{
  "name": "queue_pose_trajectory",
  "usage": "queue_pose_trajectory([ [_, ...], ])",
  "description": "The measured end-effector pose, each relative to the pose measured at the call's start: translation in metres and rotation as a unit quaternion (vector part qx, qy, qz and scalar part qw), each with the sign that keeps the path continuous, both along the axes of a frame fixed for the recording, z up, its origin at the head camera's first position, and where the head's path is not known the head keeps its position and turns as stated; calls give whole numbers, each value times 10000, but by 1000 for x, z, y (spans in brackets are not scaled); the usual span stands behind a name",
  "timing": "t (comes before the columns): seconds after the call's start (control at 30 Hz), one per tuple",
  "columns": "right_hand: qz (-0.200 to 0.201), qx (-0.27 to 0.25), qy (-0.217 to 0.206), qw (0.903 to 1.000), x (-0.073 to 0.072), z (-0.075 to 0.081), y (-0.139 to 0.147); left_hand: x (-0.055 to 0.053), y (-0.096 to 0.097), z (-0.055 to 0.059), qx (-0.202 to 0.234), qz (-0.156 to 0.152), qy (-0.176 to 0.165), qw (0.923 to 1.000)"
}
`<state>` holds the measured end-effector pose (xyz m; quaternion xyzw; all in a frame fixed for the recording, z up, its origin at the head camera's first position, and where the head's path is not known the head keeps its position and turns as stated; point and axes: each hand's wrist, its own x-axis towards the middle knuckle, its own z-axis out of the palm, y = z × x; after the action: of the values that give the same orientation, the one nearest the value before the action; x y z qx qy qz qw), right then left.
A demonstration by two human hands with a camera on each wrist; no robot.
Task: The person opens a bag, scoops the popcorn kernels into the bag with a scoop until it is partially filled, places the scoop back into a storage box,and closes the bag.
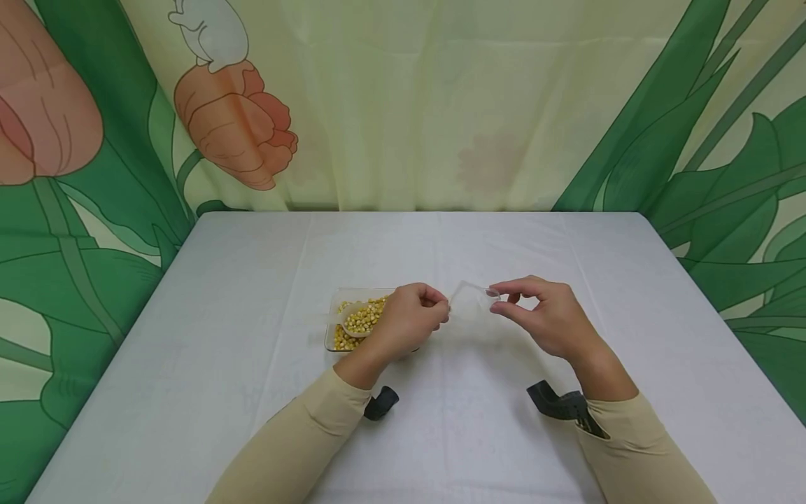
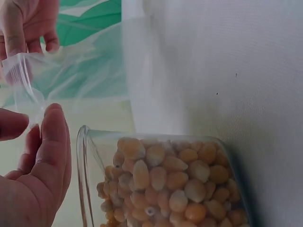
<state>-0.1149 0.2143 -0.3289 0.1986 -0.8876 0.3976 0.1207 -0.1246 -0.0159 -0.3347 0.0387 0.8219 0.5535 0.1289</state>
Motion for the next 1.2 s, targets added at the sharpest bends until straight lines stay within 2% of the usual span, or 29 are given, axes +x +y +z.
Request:
queue_pose_trajectory([
  [0.2, -135, 163, -117, 9997, 0, 3, -3, 1, -7, 1, -269, -5, 173, 9995],
  [0.6, -97, 303, -133, 9994, -1, 1, -6, 6, -28, 6, -165, -226, 596, 9978],
  [1.0, 28, 121, -365, 9993, -1, -9, -16, 12, -56, 7, -508, -96, 1248, 9908],
  [1.2, -45, 60, -523, 9986, 0, -13, -22, 15, -70, 2, -546, 30, 1003, 9935],
])
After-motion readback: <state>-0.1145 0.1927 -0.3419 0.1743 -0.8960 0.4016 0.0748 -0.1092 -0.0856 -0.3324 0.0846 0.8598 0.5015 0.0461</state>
